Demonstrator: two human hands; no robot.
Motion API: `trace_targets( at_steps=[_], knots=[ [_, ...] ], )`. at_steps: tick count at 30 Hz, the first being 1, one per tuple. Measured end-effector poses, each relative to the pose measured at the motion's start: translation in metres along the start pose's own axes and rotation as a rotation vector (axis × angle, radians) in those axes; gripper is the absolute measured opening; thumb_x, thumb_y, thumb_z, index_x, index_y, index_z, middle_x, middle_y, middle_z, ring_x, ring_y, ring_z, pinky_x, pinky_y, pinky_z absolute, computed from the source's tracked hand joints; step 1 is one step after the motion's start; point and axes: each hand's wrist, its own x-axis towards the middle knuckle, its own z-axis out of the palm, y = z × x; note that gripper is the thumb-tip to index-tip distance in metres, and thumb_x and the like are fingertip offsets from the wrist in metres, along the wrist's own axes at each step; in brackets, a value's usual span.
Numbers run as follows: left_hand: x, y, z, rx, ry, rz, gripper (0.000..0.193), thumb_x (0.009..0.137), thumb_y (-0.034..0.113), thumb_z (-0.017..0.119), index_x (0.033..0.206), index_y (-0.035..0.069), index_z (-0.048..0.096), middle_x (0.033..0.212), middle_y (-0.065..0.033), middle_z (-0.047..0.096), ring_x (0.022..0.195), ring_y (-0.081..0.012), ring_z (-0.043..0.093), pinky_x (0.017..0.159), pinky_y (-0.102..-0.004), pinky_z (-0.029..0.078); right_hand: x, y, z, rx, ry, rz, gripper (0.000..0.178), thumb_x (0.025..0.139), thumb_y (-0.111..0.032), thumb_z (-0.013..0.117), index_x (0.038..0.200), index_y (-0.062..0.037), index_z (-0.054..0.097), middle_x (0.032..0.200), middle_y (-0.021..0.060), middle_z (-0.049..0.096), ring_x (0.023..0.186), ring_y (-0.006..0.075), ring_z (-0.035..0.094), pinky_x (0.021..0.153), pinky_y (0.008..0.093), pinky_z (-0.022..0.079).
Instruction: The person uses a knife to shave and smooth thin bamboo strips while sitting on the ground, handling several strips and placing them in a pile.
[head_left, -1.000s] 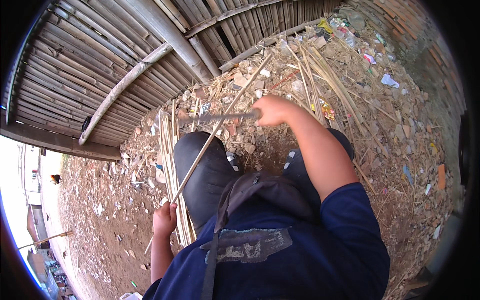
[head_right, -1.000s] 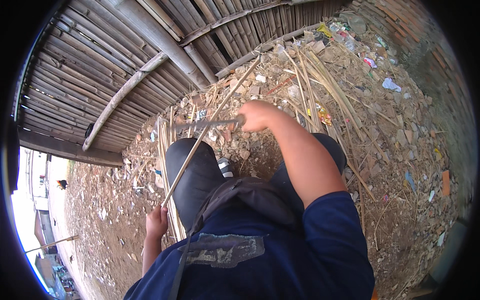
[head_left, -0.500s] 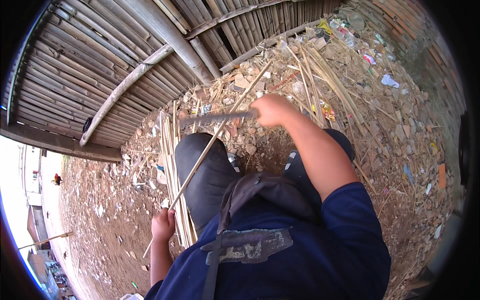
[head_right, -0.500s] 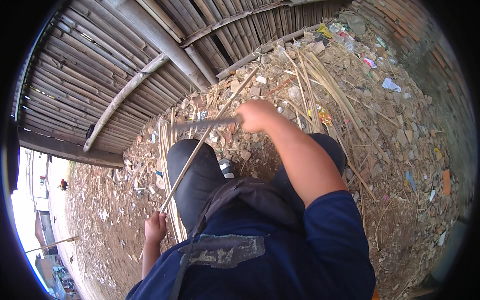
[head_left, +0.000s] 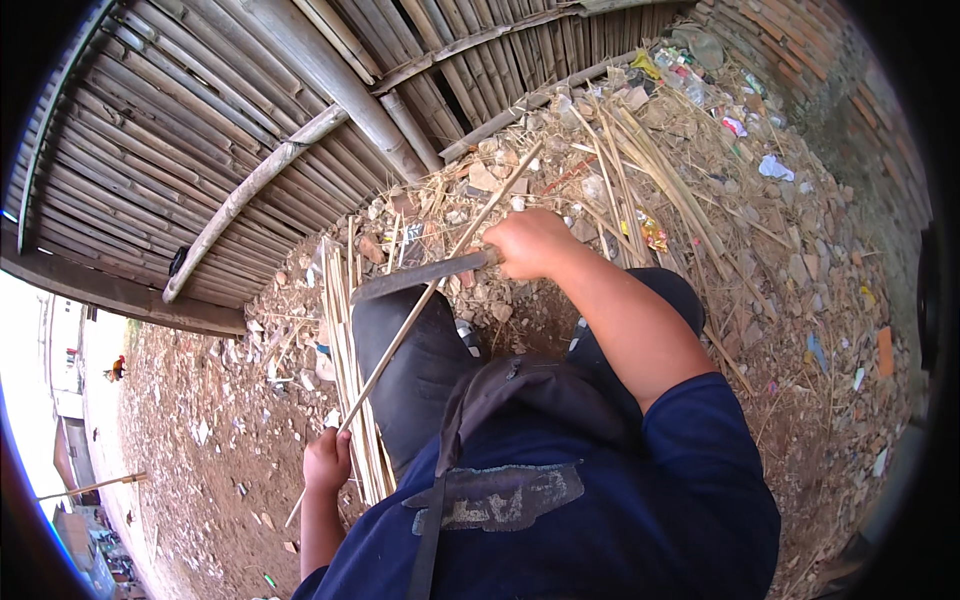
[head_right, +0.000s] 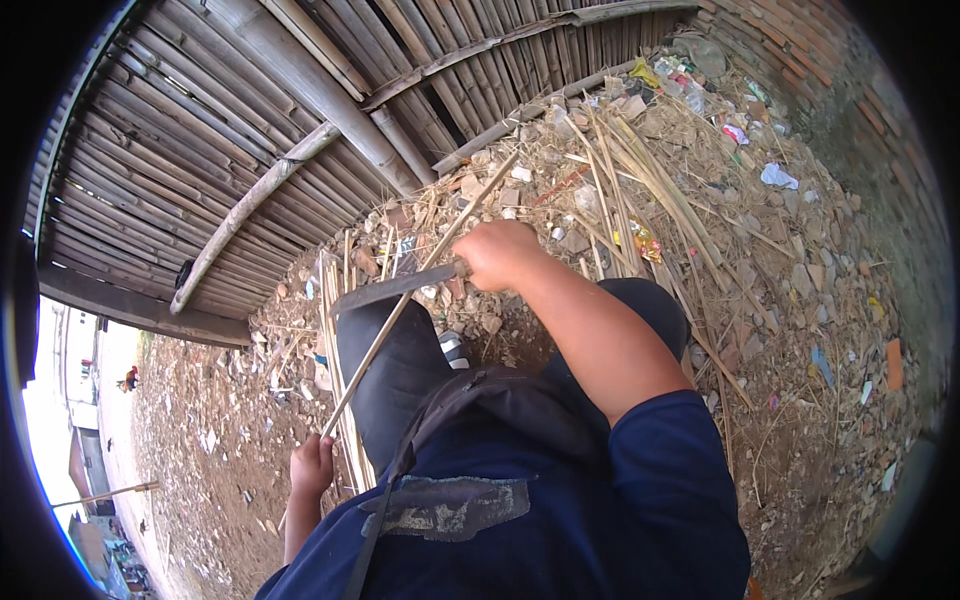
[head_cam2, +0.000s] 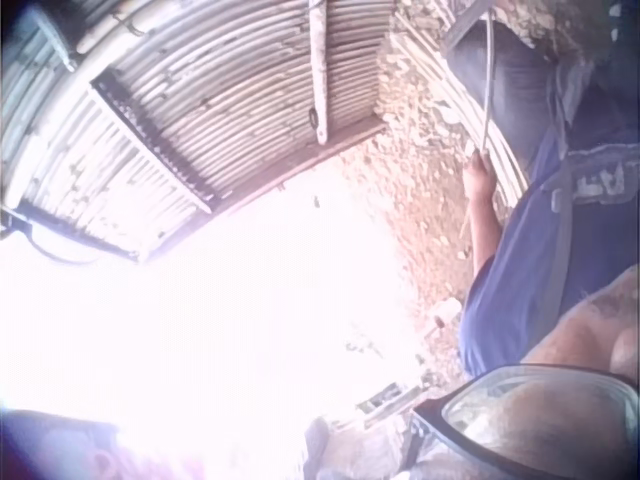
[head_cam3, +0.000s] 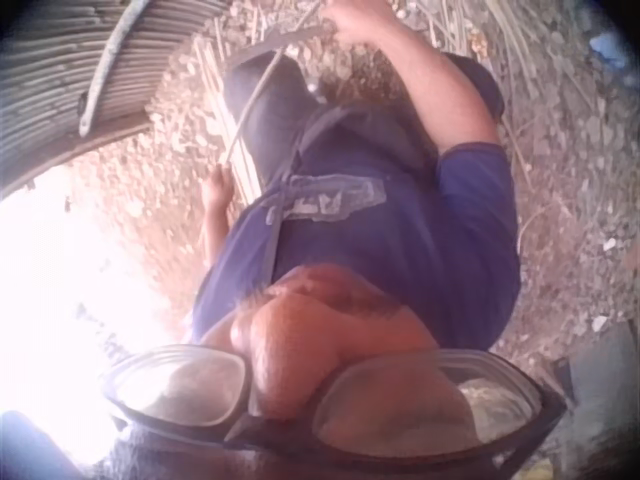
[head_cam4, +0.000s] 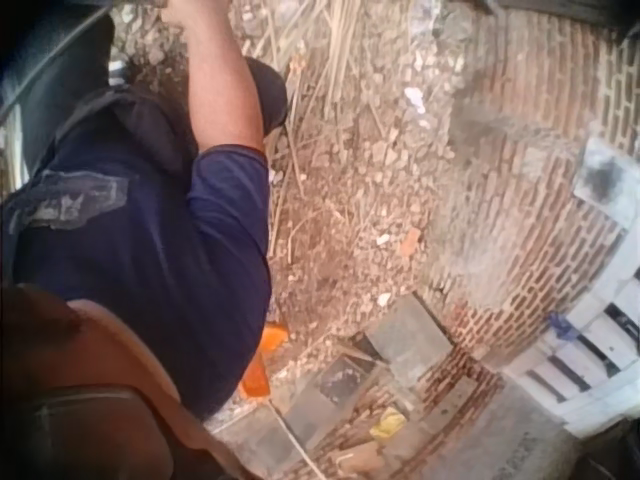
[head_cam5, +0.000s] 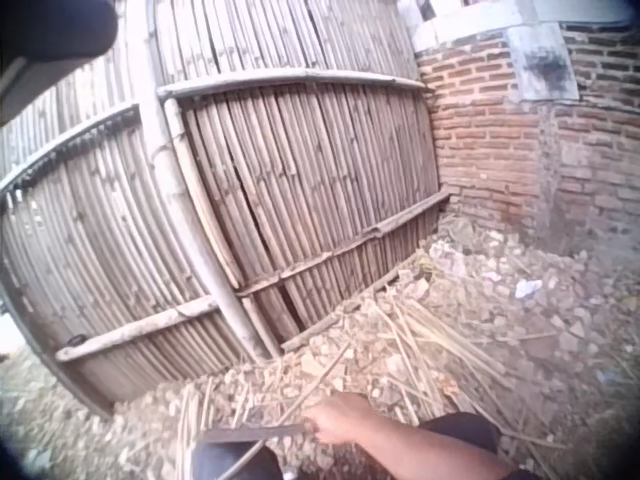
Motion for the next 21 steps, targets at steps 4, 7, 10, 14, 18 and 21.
trace_targets(
  at_steps=[4,7,10,14,18,21],
  knots=[
    [-0.015,-0.032,-0.007,0.032,0.017,0.025,0.033,0.102,0.029,0.053,0.081,0.003,0.056,0.069,-0.0260,0.062,0.067,-0.0484,0.063,0.059,-0.0573,0.047,0.027,0.096,0.011,0.429,0.303,0.394,0.025,0.085,-0.011,0.062,0.108,-0.0036,0.069,0.098,0.0180,0.072,0.086,0.0319,0.071,0.079,0.0456,0.055],
    [-0.030,-0.045,-0.003,0.070,-0.002,-0.050,0.033,0.102,0.029,0.052,0.083,0.003,0.057,0.067,-0.0253,0.061,0.066,-0.0485,0.062,0.058,-0.0577,0.047,0.042,0.137,0.028,0.373,0.474,0.452,0.032,0.086,-0.024,0.068,0.110,-0.0039,0.069,0.107,0.0190,0.072,0.099,0.0359,0.070,0.088,0.0441,0.054],
    [-0.039,-0.044,0.018,-0.026,0.052,-0.037,0.033,0.103,0.028,0.052,0.080,0.004,0.055,0.061,-0.0229,0.058,0.060,-0.0474,0.060,0.055,-0.0558,0.044,0.025,0.098,0.009,0.551,0.299,0.421,0.042,0.081,-0.025,0.070,0.117,-0.0030,0.067,0.116,0.0211,0.070,0.108,0.0372,0.067,0.093,0.0440,0.053],
    [-0.026,-0.034,0.032,-0.114,0.092,-0.009,0.034,0.103,0.026,0.053,0.078,0.003,0.051,0.060,-0.0221,0.056,0.057,-0.0464,0.057,0.053,-0.0541,0.041,0.025,0.076,0.015,0.296,0.369,0.394,0.046,0.083,-0.021,0.065,0.127,-0.0109,0.067,0.115,0.0176,0.072,0.104,0.0337,0.070,0.091,0.0441,0.055],
    [-0.038,-0.052,0.050,-0.140,0.167,-0.083,0.037,0.104,0.028,0.052,0.077,0.003,0.050,0.061,-0.0222,0.055,0.058,-0.0453,0.057,0.054,-0.0525,0.042,0.020,0.073,0.004,0.337,0.385,0.373,0.045,0.083,-0.024,0.067,0.126,-0.0111,0.067,0.111,0.0176,0.073,0.102,0.0333,0.070,0.089,0.0437,0.055],
    [-0.057,-0.073,0.072,-0.177,0.152,-0.279,0.040,0.104,0.031,0.052,0.076,0.002,0.051,0.062,-0.0233,0.056,0.059,-0.0471,0.057,0.055,-0.0525,0.042,0.023,0.088,0.000,0.361,0.330,0.415,0.048,0.083,-0.027,0.070,0.127,-0.0085,0.067,0.110,0.0196,0.073,0.102,0.0341,0.070,0.089,0.0435,0.054]
  ],
)
